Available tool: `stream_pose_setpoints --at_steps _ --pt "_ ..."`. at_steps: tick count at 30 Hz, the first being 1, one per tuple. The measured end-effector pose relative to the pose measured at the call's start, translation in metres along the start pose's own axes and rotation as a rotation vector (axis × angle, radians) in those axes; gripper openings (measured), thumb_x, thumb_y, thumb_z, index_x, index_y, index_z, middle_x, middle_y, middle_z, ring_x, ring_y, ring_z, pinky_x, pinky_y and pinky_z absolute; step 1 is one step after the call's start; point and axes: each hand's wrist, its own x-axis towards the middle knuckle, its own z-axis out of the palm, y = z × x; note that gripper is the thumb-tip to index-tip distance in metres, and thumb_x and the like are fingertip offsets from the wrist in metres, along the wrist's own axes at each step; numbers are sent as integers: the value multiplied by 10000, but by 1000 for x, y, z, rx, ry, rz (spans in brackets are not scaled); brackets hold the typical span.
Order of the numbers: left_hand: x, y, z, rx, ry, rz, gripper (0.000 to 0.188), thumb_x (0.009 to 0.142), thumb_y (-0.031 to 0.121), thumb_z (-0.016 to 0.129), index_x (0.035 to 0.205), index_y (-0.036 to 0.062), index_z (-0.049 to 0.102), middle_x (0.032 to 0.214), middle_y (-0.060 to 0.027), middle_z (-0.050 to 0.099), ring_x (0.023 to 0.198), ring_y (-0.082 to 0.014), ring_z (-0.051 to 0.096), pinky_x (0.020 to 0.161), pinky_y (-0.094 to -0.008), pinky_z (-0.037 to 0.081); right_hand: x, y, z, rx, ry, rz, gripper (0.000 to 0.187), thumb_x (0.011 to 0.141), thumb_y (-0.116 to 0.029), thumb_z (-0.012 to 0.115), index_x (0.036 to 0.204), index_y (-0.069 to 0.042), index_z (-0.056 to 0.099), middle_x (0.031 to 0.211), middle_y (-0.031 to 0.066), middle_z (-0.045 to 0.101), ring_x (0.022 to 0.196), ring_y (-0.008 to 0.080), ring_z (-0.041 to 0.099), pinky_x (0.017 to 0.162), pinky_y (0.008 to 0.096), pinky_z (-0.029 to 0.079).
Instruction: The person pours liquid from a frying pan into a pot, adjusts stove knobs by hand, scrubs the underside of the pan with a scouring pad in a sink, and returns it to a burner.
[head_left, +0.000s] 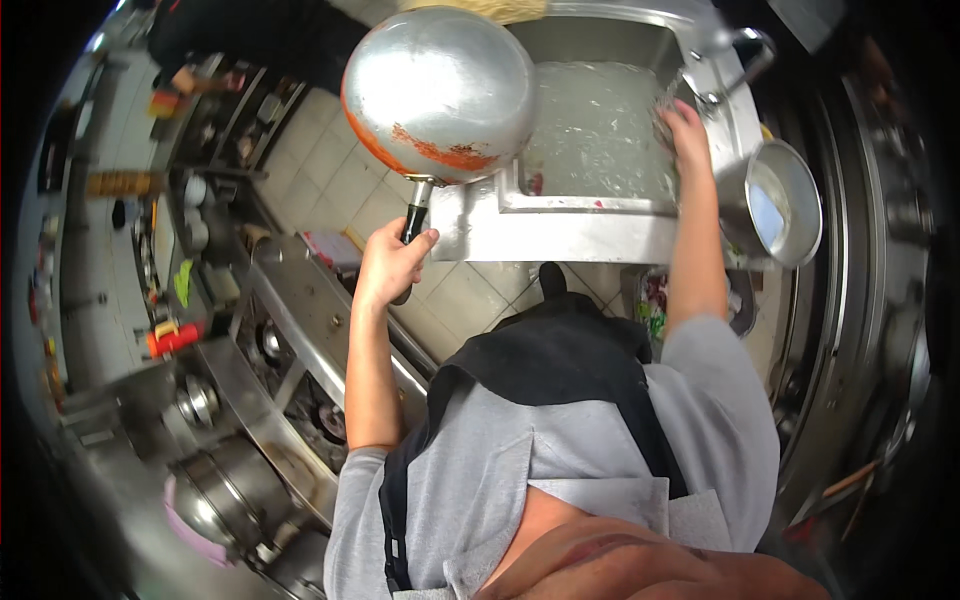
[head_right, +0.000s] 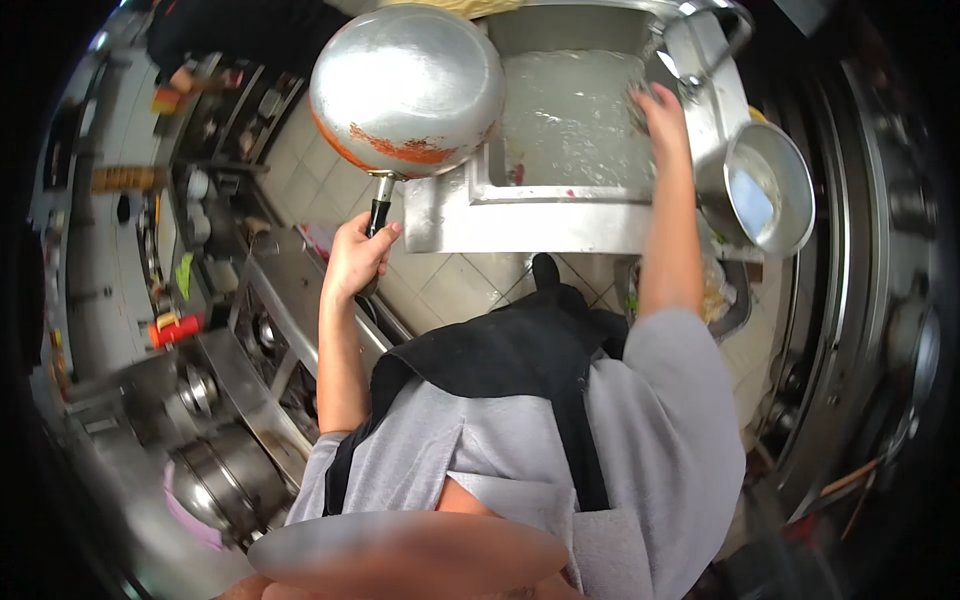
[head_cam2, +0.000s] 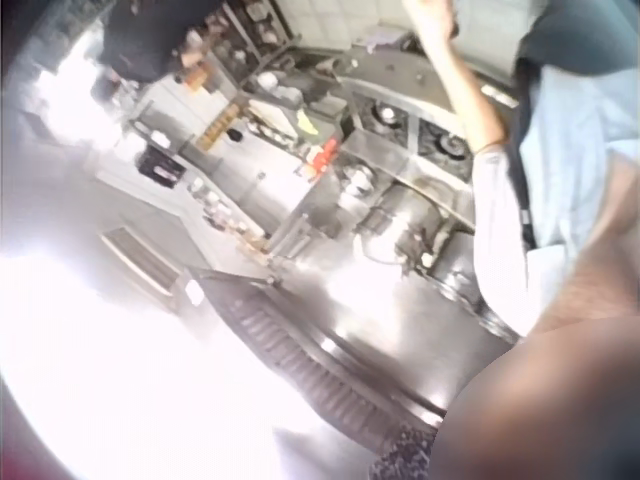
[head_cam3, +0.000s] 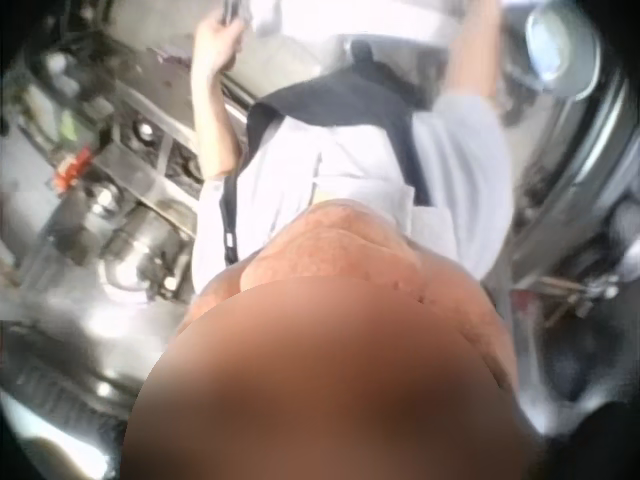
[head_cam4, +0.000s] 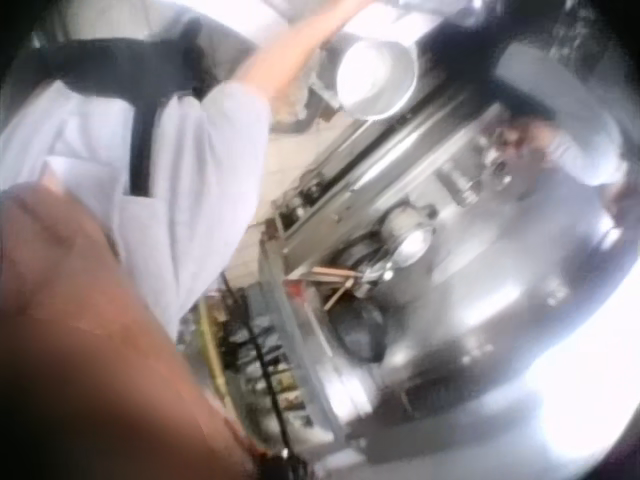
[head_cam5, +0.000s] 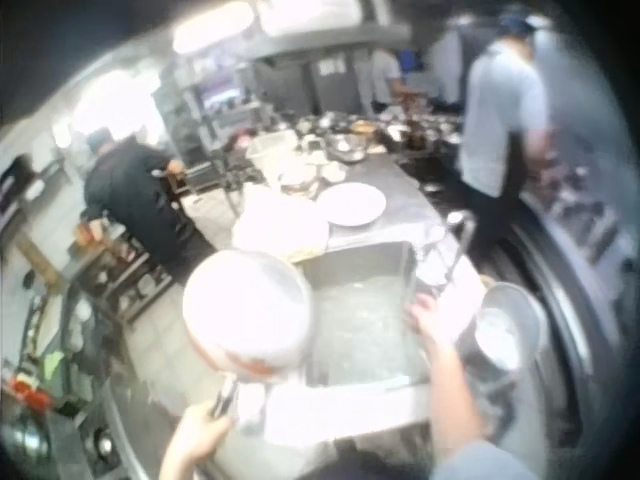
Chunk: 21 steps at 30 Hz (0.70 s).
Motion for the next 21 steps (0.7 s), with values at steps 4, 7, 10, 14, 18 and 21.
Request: stream_pose_setpoints --at_steps 4,7,10,14,18,21 --pt "-19 -21 7 -106 67 -39 276 907 245 726 816 33 574 582 16 518 469 -77 497 452 -272 422 -77 -2 -14 -479 -79 -209 556 821 -278 775 1293 -28 619 1274 173 660 1156 266 625 993 354 468" --pt "-45 -53 -5 -167 109 -32 301 907 252 722 784 50 535 580 12 521 460 -85 517 444 -277 423 -131 6 -4 -793 -132 -433 524 842 -304 755 1291 -70 617 1259 166 646 1177 335 616 998 407 476" --pt "-90 -86 -2 -262 218 -90 320 903 272 722 772 55 527 577 10 516 454 -89 514 441 -284 424 -163 -11 12 -954 -164 -613 549 858 -328 752 1319 -82 582 1267 171 617 1164 371 604 994 423 479" --pt "-162 -131 22 -323 325 -152 333 895 300 715 773 53 528 577 0 524 469 -102 532 458 -298 436 -169 2 6 -998 -113 -746 634 863 -366 747 1386 -86 524 1352 180 561 1248 376 546 1042 434 440" --pt "-251 -169 70 -304 444 -208 302 886 312 685 823 38 575 600 -51 573 505 -165 590 519 -362 480 -171 14 -5 -968 -55 -1025 614 900 -298 724 1404 -34 493 1350 219 545 1254 409 519 1050 477 432" --pt "-296 -199 124 51 748 -247 307 886 300 709 798 30 589 625 -59 602 540 -155 600 537 -354 483 -169 21 -12 -1031 -11 -1117 608 906 -317 711 1402 -38 498 1340 212 556 1247 401 524 1045 493 434"
